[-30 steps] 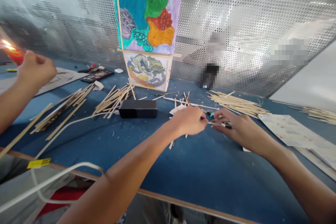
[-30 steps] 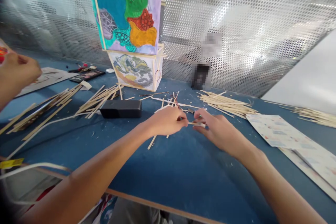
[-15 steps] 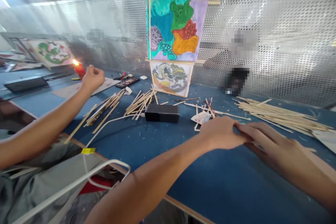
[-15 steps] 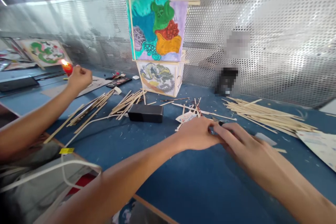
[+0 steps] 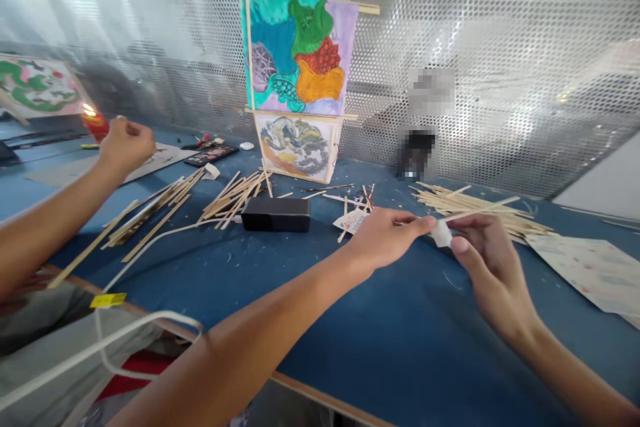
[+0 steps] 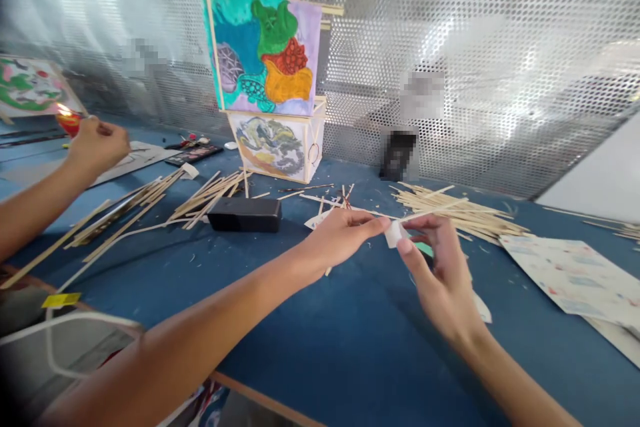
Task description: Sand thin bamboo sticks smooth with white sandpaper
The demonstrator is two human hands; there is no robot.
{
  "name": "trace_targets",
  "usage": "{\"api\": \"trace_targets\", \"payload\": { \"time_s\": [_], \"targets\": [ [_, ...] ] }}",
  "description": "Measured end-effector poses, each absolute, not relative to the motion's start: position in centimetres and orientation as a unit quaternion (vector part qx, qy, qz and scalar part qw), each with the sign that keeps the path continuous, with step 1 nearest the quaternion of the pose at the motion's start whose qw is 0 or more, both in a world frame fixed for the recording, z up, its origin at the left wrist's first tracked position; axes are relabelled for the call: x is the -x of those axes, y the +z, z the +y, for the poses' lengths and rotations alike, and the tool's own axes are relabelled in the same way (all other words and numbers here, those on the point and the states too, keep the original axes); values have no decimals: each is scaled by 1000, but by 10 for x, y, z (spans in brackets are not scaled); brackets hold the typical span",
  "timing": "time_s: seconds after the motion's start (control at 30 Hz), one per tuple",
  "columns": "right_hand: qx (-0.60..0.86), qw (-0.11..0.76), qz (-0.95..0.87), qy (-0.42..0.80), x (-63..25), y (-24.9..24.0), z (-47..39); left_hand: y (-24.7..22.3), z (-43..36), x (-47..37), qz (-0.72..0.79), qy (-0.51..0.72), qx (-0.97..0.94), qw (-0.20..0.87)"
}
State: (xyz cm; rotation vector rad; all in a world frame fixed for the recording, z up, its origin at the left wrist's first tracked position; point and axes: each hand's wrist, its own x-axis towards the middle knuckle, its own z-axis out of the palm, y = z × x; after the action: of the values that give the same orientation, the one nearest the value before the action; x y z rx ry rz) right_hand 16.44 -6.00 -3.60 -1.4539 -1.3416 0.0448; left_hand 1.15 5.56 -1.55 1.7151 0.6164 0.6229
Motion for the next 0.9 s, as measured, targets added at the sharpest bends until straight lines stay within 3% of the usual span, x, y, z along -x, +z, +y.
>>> {"api": "trace_targets", "payload": {
  "time_s": [0.17,0.53,0.9],
  "targets": [
    [614,533,-569,124,-160,-27,-57,-11,44,-11,234,278,-734,573],
    [622,519,-559,178,-184,-27,-58,-8,38,-9,216,252,-747,577],
    [594,503,-572,259,-180,-24,-60,-13,32,-8,242,286,-849,372]
  ]
}}
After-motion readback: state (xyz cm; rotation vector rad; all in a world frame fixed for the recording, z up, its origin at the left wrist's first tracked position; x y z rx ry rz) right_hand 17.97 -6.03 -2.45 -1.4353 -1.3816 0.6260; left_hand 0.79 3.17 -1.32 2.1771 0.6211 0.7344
